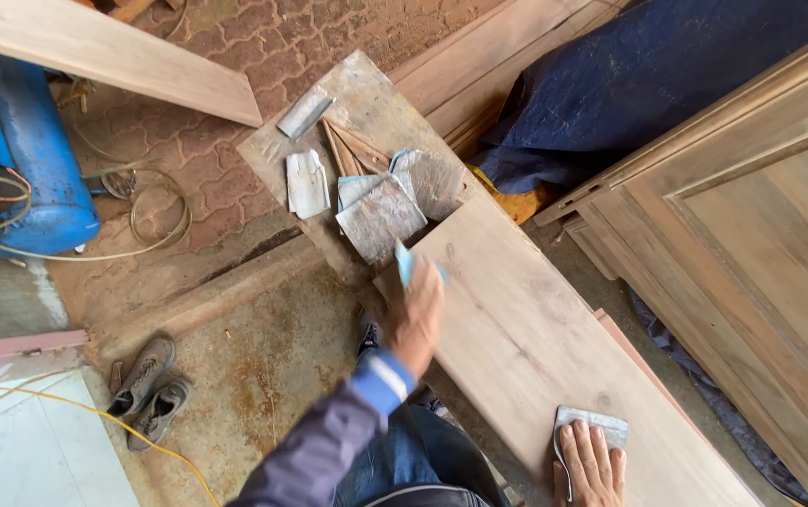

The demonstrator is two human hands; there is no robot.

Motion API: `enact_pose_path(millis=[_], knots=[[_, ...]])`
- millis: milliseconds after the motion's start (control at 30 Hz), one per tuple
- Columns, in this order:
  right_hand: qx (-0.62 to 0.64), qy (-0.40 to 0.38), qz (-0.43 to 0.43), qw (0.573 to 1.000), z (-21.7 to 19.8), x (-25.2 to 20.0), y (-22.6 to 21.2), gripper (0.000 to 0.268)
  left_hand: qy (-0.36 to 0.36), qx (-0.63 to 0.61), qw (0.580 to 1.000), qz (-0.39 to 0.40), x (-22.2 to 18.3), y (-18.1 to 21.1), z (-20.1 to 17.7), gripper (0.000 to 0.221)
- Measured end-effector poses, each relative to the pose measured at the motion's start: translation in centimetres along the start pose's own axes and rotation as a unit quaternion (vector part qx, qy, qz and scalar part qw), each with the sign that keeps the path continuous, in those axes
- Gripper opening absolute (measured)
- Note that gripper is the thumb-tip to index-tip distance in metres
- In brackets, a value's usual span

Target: Sand a long wooden board using manual sandpaper and an orbital power sander.

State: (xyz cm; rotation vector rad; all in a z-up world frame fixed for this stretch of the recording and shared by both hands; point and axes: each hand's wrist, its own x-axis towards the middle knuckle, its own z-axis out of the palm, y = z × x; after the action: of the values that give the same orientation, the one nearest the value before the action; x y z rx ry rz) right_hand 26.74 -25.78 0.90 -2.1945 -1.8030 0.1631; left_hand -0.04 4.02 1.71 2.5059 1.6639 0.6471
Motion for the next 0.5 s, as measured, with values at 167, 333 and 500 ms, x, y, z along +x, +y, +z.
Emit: enact_pose_path(millis=[167,333,500], knots=[[-0.001,0.000,0.003,1.000,-0.6,0.3,-0.6,0.056,-0.268,-0.233,0.925,-0.138,4.2,2.4,-7.6,0.017],[0.003,0.006,-0.004,1.000,-0.2,-0.3,0.2,0.056,-0.095,-0.226,0.963,-0.115,1.3,2.2,-4.7,0.038],[-0.018,-0.001,-0.004,1.000,0.5,-0.1,0.6,0.058,0.008,-0.149,0.984,0.094,-4.6,2.6,2.7,0.032]])
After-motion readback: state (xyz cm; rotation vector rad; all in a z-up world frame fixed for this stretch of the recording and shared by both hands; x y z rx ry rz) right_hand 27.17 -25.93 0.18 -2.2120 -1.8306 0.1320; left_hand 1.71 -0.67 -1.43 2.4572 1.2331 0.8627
